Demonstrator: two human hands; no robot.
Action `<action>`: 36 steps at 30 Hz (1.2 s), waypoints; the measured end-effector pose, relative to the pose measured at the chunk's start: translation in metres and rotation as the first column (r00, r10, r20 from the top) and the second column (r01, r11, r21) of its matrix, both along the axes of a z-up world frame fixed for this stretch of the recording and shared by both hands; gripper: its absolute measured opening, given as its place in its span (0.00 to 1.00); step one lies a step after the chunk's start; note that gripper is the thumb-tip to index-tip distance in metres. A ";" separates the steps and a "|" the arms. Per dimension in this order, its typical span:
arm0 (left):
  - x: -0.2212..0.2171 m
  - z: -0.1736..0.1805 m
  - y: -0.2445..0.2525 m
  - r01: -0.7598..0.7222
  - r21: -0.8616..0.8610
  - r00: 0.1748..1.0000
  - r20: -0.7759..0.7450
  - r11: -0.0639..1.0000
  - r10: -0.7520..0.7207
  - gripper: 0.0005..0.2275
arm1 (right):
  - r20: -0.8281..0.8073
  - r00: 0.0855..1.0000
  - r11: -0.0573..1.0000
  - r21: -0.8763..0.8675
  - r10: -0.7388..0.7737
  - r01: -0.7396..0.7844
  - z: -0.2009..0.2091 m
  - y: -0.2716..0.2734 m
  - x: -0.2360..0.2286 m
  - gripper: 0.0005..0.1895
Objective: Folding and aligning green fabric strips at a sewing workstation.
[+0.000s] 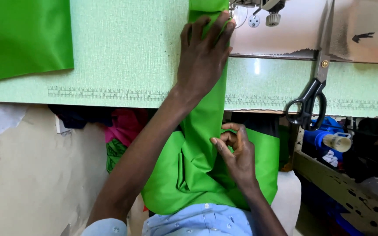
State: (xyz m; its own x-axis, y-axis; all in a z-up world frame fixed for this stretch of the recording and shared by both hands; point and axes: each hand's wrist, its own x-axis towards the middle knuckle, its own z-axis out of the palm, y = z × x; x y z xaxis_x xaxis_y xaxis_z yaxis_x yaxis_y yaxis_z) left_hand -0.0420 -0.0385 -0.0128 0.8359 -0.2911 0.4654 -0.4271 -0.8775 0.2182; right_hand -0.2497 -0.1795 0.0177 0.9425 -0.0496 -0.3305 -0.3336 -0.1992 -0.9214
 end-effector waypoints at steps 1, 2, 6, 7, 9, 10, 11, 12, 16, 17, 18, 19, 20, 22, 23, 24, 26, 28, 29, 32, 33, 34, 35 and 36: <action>-0.002 0.002 0.000 -0.003 -0.004 1.000 -0.005 1.000 0.003 0.27 | -0.005 1.000 1.000 -0.004 0.003 -0.003 -0.002 0.000 -0.003 0.18; -0.004 0.005 0.000 -0.002 0.009 1.000 -0.010 1.000 0.002 0.26 | 0.009 1.000 1.000 -0.024 -0.003 0.004 -0.004 0.000 -0.007 0.17; 0.000 0.001 0.000 0.004 0.003 1.000 0.030 1.000 -0.004 0.26 | 0.055 0.998 0.997 -0.070 0.019 -0.015 -0.002 0.002 -0.010 0.15; 0.000 0.003 0.001 0.001 0.000 1.000 0.025 1.000 -0.001 0.26 | 0.050 0.999 0.997 -0.073 0.022 -0.019 -0.002 0.002 -0.012 0.15; 0.003 0.008 0.004 0.016 0.031 0.999 0.045 0.999 -0.017 0.24 | 0.115 0.990 0.993 -0.095 0.080 -0.069 -0.002 0.005 -0.012 0.12; 0.005 0.007 0.004 0.013 0.030 0.999 0.049 0.999 -0.015 0.24 | 0.119 0.989 0.993 -0.097 0.083 -0.071 -0.002 0.006 -0.011 0.12; 0.006 0.007 0.006 0.032 0.013 0.998 0.057 0.999 -0.033 0.22 | 0.156 0.982 0.989 -0.117 0.107 -0.089 -0.001 0.008 -0.010 0.11; 0.007 0.007 0.008 0.050 -0.003 0.997 0.066 0.999 -0.050 0.20 | 0.193 0.972 0.985 -0.139 0.132 -0.106 0.000 0.009 -0.010 0.09; -0.029 0.025 0.012 0.121 -0.018 0.992 -0.018 0.992 -0.121 0.18 | 0.181 0.978 0.987 -0.142 0.106 -0.081 0.007 0.011 0.003 0.08; -0.046 0.030 0.012 0.134 -0.021 0.988 -0.070 0.991 -0.136 0.20 | 0.178 0.979 0.986 -0.146 0.101 -0.075 0.009 0.010 0.006 0.09; -0.064 0.034 0.011 0.148 -0.024 0.981 -0.123 0.989 -0.150 0.23 | 0.175 0.980 0.986 -0.150 0.096 -0.070 0.011 0.008 0.010 0.09; -0.076 0.036 0.009 0.151 -0.024 0.981 -0.117 0.988 -0.153 0.23 | 0.180 0.979 0.986 -0.152 0.093 -0.065 0.003 0.006 0.015 0.09; -0.089 0.038 0.008 0.123 -0.057 0.986 -0.110 0.991 -0.129 0.18 | 0.221 0.971 0.994 -0.074 0.093 -0.079 -0.006 0.005 0.020 0.13; -0.098 0.038 0.008 0.093 -0.094 0.989 -0.109 0.991 -0.103 0.14 | 0.257 0.962 0.995 0.000 0.095 -0.098 -0.013 0.003 0.029 0.16; -0.094 0.037 0.011 0.100 -0.088 0.989 -0.098 0.991 -0.109 0.14 | 0.274 0.957 0.995 0.009 0.098 -0.104 -0.012 0.005 0.034 0.16; -0.091 0.036 0.014 0.108 -0.081 0.990 -0.087 0.991 -0.115 0.15 | 0.292 0.951 0.994 0.018 0.101 -0.111 -0.010 0.007 0.039 0.16; -0.075 0.030 0.014 0.101 -0.065 0.991 -0.082 0.993 -0.107 0.15 | 0.290 0.953 0.995 0.028 0.088 -0.100 -0.007 0.010 0.044 0.16; -0.057 0.027 0.015 0.101 -0.049 0.992 -0.076 0.994 -0.104 0.14 | 0.289 0.955 0.996 0.039 0.069 -0.084 -0.009 0.012 0.045 0.15; -0.049 0.027 0.015 0.096 -0.043 0.993 -0.067 0.994 -0.099 0.14 | 0.279 0.959 0.997 0.043 0.044 -0.058 -0.013 0.012 0.040 0.14; -0.041 0.034 0.017 0.090 -0.020 0.994 -0.066 0.996 -0.092 0.15 | 0.225 0.974 0.997 0.082 -0.008 -0.010 -0.030 0.010 0.021 0.14; -0.042 0.038 0.018 0.084 -0.001 0.994 -0.074 0.996 -0.083 0.16 | 0.181 0.983 0.993 0.119 -0.028 0.006 -0.036 0.009 0.014 0.14; -0.059 0.039 0.016 0.082 -0.001 0.994 -0.074 0.997 -0.082 0.16 | 0.182 0.983 0.993 0.119 -0.026 0.004 -0.046 0.006 -0.002 0.14; -0.072 0.040 0.015 0.049 -0.024 0.993 -0.105 0.999 -0.051 0.17 | 0.140 0.990 0.990 0.139 0.012 -0.031 -0.057 0.003 -0.014 0.12; -0.085 0.041 0.014 0.015 -0.046 0.990 -0.137 0.999 -0.022 0.18 | 0.098 0.994 0.985 0.160 0.051 -0.066 -0.069 0.001 -0.026 0.11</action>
State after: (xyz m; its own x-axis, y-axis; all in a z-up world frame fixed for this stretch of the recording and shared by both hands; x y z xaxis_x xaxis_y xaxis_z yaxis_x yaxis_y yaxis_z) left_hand -0.1268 -0.0250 0.0278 0.8873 -0.2885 0.3598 -0.4065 -0.8577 0.3148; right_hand -0.2757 -0.1785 -0.0509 0.9693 0.0537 -0.2398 -0.2365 -0.0609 -0.9697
